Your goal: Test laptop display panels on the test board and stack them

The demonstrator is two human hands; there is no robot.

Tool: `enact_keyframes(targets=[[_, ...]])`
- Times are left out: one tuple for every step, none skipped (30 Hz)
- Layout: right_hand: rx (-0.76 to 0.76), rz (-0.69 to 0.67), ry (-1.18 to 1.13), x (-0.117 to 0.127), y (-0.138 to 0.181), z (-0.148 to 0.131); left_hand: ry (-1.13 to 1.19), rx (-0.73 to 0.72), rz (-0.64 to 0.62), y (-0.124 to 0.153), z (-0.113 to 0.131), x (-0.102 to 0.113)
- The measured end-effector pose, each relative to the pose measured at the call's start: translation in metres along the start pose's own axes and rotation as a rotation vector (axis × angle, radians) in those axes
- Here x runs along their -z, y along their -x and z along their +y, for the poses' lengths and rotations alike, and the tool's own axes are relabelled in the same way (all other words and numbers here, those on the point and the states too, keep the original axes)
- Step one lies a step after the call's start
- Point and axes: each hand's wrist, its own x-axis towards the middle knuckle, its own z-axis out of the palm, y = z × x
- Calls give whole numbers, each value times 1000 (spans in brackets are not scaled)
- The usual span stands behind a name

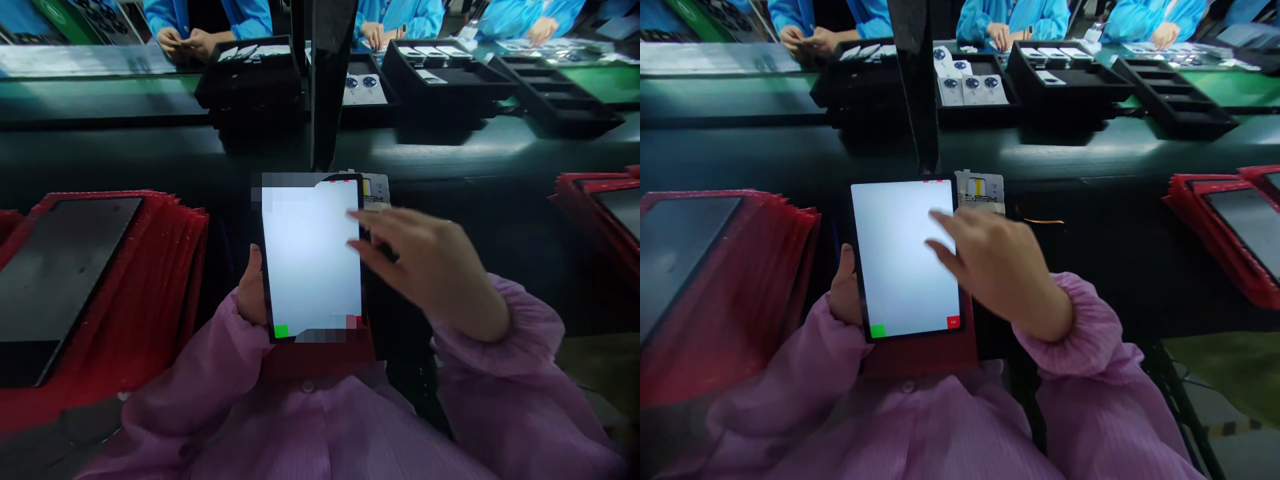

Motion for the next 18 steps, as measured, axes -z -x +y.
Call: enact_keyframes(targets=[[-109, 34, -17, 1, -5, 7, -8, -10, 35, 0, 0, -1], [-205, 51, -35, 1, -11, 14, -9, -16, 63, 0, 0, -2], [-276, 50, -59, 0, -16, 20, -1, -14, 75, 1, -1, -4], [-323, 42, -86, -2, -20, 25, 16, -10, 77, 2, -1, -6], [-352, 35, -113, -4, -23, 29, 41, 3, 68, 3, -1, -8], [-371, 38, -132, -6, -25, 31, 71, 14, 58, 4, -1, -9], [-386, 58, -138, -8, -27, 31, 104, 24, 51, 4, -1, -10], [-400, 92, -129, -10, -27, 30, 138, 36, 45, 5, -1, -10], [-404, 126, -115, -10, -27, 29, 174, 53, 37, 5, -1, -9], [-392, 147, -107, -10, -26, 26, 209, 70, 26, 5, 0, -8], [-356, 150, -114, -8, -24, 23, 239, 91, 9, 4, 1, -7], [-296, 127, -141, -6, -22, 20, 266, 108, -9, 4, 2, -6], [-213, 76, -187, -3, -20, 18, 286, 122, -21, 3, 3, -5], [-113, 7, -246, 0, -18, 16, 300, 131, -29, 3, 3, -5], [-3, -71, -312, 4, -15, 15, 311, 128, -33, 2, 4, -4], [108, -153, -378, 8, -12, 16, 321, 117, -38, 1, 4, -3], [218, -237, -440, 11, -9, 17, 332, 100, -49, 1, 3, -2], [320, -319, -492, 15, -6, 19, 342, 88, -72, 1, 3, -2]])
